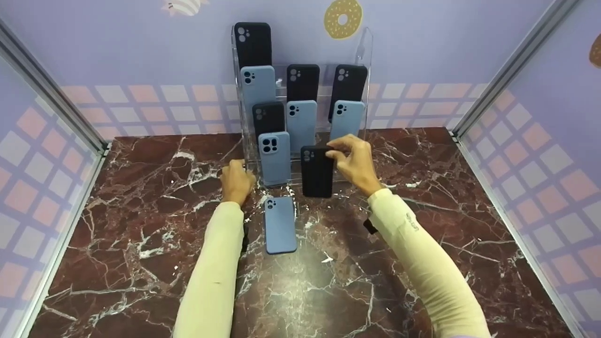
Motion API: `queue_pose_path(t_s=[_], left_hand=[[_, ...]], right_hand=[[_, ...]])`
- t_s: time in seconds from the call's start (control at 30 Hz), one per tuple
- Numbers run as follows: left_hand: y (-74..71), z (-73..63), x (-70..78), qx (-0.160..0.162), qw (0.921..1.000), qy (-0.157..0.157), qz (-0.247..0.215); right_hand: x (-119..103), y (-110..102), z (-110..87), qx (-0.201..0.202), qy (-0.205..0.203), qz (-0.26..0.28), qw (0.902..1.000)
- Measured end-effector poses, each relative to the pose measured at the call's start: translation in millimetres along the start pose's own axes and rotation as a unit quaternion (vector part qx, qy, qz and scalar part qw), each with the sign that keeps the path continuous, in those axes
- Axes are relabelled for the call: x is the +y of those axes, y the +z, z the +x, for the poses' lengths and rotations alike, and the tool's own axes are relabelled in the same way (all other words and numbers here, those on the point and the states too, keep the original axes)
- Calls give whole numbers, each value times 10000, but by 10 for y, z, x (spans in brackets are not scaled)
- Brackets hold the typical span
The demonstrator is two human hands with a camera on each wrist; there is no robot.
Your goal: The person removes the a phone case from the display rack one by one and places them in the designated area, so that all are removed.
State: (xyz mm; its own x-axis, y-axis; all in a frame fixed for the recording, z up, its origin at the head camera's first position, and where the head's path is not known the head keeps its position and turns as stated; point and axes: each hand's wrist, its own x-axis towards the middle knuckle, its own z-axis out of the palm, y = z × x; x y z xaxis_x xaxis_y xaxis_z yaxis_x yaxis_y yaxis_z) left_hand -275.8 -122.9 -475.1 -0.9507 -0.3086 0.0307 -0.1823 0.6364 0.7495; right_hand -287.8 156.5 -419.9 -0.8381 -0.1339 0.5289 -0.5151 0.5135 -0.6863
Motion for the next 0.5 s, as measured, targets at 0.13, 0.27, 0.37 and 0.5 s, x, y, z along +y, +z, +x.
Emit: queue_pose_path(t_s=[0.13, 0.27, 0.37, 0.5], left_hand=[[0, -2, 2, 2, 10000, -66, 50], [0, -6, 3, -32, 9999, -124, 22], [5, -8, 6, -31, 9999, -135, -10], [3, -3, -1, -11, 9999, -117, -43]], right_hand=[[36, 24, -86, -289, 302, -53, 9991], [103, 66, -182, -578, 585, -129, 9965], [157, 104, -253, -745, 677, -172, 9948], [204, 155, -330, -932, 839, -149, 9920]])
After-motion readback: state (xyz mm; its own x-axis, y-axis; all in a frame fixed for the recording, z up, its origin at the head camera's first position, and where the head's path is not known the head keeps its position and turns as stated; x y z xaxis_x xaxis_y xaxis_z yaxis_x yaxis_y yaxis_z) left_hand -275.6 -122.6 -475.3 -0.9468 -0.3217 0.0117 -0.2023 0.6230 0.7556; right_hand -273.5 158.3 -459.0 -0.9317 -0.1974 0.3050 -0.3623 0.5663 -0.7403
